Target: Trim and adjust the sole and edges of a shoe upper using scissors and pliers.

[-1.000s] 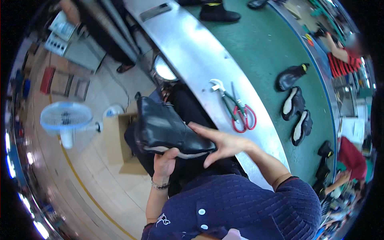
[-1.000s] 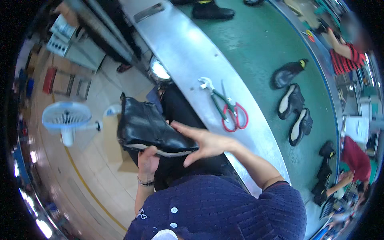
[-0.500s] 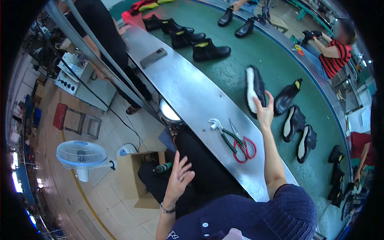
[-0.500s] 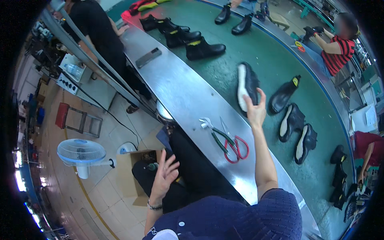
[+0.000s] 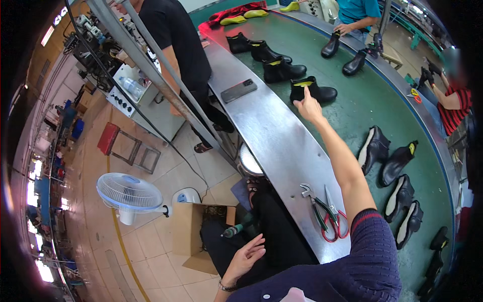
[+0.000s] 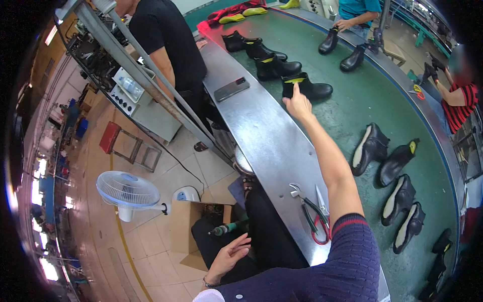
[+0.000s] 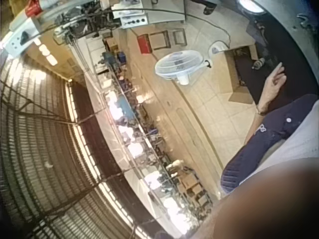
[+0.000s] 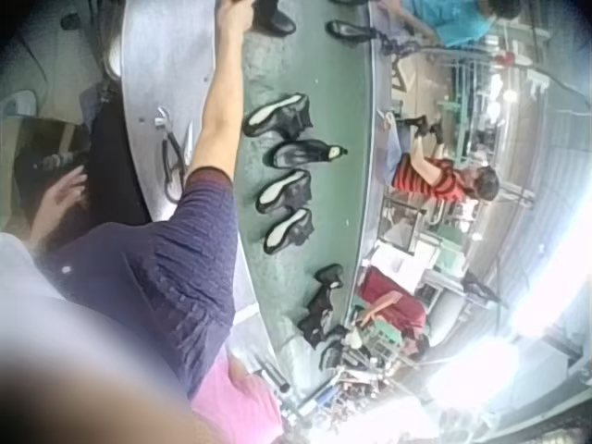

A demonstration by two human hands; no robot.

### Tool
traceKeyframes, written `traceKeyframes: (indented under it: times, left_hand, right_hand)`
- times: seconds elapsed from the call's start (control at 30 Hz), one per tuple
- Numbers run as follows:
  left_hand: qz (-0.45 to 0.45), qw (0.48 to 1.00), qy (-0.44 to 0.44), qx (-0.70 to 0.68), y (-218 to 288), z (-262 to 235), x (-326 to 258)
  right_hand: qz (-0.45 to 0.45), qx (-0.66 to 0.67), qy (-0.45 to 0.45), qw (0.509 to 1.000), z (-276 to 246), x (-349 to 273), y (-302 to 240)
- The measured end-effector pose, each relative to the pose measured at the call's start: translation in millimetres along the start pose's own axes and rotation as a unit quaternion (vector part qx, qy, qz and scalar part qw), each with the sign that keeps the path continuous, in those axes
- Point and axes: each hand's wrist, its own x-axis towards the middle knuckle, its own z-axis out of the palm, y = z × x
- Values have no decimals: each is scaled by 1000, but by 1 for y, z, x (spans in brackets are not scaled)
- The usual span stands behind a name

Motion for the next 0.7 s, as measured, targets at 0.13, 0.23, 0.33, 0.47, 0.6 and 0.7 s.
traceKeyframes:
  times: [0.13, 0.23, 0.33, 0.47, 0.6, 0.7]
  left_hand:
    - [17, 997, 61, -37, -15, -15, -9]
    - [6, 994, 100, -52, -18, -24, -16]
    - [16, 995, 91, -43, -14, -26, -13]
    - [52, 995, 85, 4, -3, -25, -22]
    - [113, 987, 72, 90, 5, -26, -12]
    - [195, 960, 83, 182, 41, -10, -1]
  right_hand:
    - [30, -5, 9, 1000, 28, 48, -12]
    - [61, 18, 25, 998, 34, 46, -11]
    - [42, 28, 86, 995, 28, 38, 25]
    - [-8, 193, 42, 980, -51, -12, 7]
    - [-77, 365, -91, 923, -130, -94, -46]
    - [-83, 377, -203, 900, -163, -157, -99]
